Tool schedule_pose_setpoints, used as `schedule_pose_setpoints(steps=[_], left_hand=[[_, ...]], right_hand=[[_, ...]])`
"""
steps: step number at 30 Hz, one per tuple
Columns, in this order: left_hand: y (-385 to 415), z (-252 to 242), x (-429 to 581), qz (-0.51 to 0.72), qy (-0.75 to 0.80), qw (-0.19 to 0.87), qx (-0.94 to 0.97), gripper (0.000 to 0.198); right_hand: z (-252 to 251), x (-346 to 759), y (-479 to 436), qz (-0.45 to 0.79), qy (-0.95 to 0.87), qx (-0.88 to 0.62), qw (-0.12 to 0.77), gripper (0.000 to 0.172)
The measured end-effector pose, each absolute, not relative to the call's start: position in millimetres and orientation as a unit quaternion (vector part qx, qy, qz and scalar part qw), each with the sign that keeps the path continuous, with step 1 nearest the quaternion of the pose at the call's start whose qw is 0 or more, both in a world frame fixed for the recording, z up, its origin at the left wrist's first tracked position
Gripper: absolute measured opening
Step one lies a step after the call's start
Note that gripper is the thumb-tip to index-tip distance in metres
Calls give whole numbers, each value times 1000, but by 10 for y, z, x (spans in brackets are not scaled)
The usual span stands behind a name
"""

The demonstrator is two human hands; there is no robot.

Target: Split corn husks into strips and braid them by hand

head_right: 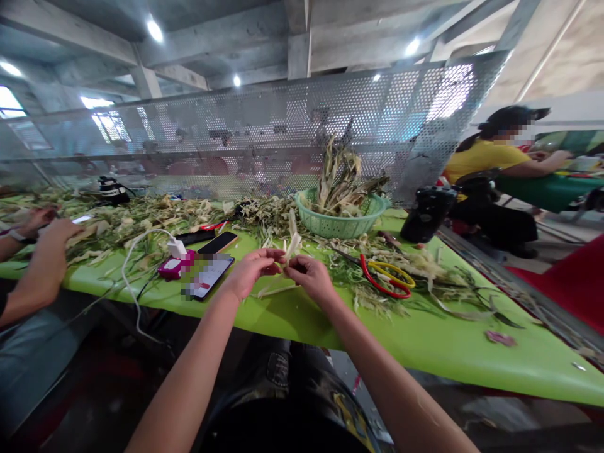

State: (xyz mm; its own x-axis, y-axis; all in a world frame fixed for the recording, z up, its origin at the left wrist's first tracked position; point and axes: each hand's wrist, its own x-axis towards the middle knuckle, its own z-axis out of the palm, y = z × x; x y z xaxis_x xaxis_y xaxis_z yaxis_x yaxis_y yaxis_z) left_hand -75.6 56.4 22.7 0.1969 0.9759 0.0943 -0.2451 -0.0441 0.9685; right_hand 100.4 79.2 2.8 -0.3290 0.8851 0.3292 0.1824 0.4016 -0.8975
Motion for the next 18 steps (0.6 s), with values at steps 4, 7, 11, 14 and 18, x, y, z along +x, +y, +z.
schedule_pose_setpoints(steps=[4, 7, 11, 14, 18], left_hand=[[565, 253, -683, 520, 418, 496, 556, 21], [598, 239, -642, 510, 447, 424, 600, 19], [653, 213, -630, 492, 485, 354, 630, 12], [684, 223, -650, 471, 515, 290, 655, 10], [707, 269, -691, 442, 503, 155, 727, 8]], right_hand=[[26, 1000, 794, 384, -723, -371, 440, 20], [29, 997, 791, 381, -720, -370, 447, 21], [36, 995, 778, 369, -725, -369, 450, 22], [26, 994, 783, 360, -731, -359, 456, 22], [12, 994, 803, 356, -732, -353, 461, 21]])
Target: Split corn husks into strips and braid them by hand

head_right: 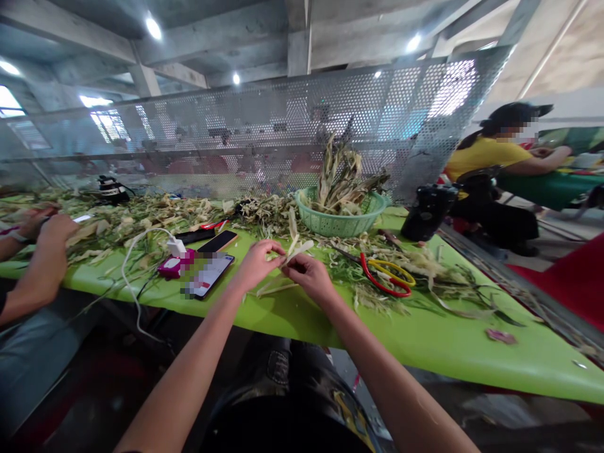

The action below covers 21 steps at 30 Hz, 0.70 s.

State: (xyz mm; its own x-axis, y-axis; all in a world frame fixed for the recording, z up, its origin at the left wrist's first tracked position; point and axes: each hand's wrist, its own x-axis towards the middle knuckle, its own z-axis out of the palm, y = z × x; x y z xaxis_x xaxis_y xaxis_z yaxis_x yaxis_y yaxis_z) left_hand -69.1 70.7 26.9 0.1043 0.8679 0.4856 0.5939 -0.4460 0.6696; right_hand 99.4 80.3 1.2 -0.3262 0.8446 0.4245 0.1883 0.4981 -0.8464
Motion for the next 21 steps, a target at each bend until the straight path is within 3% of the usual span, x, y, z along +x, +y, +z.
schedule_pose_setpoints(steps=[11, 21], left_hand=[[727, 305, -726, 314, 515, 135, 786, 27], [722, 247, -706, 429, 448, 307, 722, 20]], right_hand=[[7, 1023, 811, 433, -701, -337, 455, 22], [-3, 1015, 830, 533, -636, -330, 451, 24]])
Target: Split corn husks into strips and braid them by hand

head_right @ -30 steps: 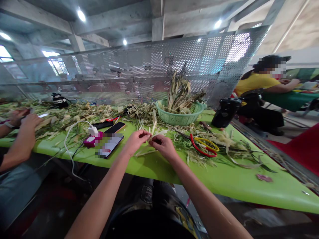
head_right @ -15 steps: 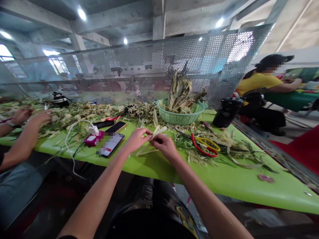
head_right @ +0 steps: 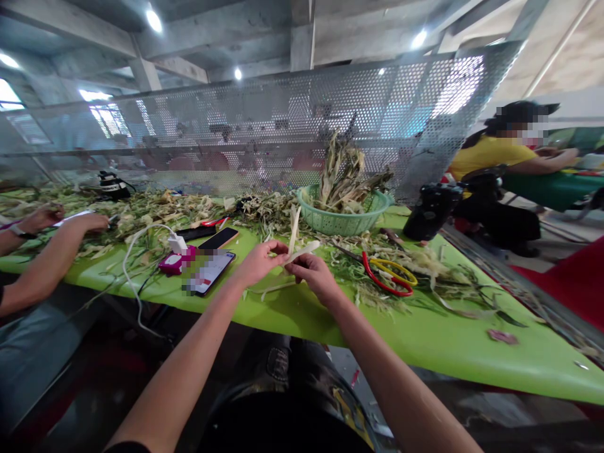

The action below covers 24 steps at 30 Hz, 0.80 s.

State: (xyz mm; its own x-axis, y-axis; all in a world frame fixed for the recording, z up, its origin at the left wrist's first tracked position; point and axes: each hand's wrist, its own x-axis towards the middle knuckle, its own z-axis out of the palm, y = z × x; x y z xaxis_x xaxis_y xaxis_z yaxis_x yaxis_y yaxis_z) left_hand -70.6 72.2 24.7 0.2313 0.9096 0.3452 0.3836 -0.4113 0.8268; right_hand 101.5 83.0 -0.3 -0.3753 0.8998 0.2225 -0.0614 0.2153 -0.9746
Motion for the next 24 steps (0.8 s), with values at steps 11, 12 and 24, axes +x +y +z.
schedule_pose_setpoints(steps=[11, 12, 24], left_hand=[[696, 213, -671, 461, 467, 274, 703, 7], [695, 207, -671, 466, 468, 269, 701, 6], [634, 162, -682, 518, 394, 238, 721, 12]], right_hand=[[27, 1041, 817, 609, -590, -297, 439, 17], [26, 1042, 815, 616, -580, -301, 440, 17], [42, 1026, 795, 610, -574, -289, 464, 27]])
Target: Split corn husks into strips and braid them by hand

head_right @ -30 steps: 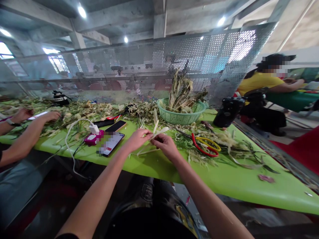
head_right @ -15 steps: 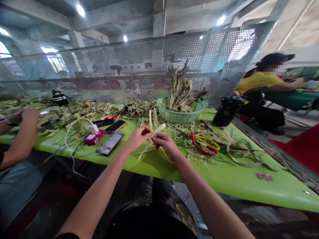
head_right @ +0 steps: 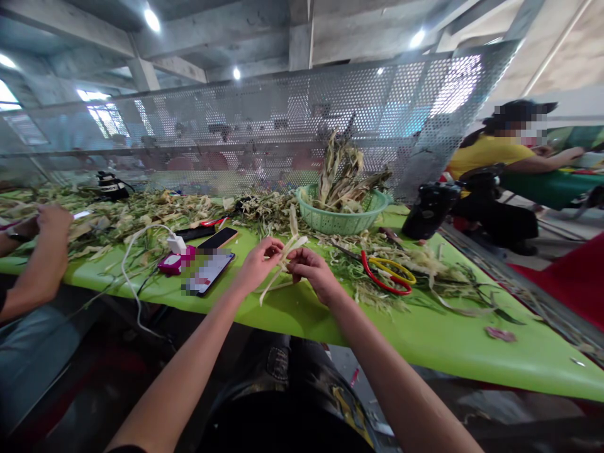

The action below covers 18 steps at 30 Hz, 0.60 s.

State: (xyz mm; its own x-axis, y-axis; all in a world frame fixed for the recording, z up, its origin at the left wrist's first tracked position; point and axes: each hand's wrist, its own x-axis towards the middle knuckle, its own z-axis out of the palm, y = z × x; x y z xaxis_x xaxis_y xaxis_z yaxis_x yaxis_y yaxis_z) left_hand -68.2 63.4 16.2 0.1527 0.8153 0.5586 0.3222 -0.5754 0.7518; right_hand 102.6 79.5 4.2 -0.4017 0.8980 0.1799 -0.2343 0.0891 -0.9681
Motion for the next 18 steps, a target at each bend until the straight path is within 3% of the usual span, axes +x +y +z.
schedule_pose_setpoints(steps=[8, 18], left_hand=[[601, 139, -697, 462, 446, 138, 754, 20], [492, 223, -732, 411, 430, 27, 804, 13]], right_hand=[[13, 1044, 828, 586, -599, -291, 461, 22], [-26, 1061, 859, 575, -610, -280, 469, 17]])
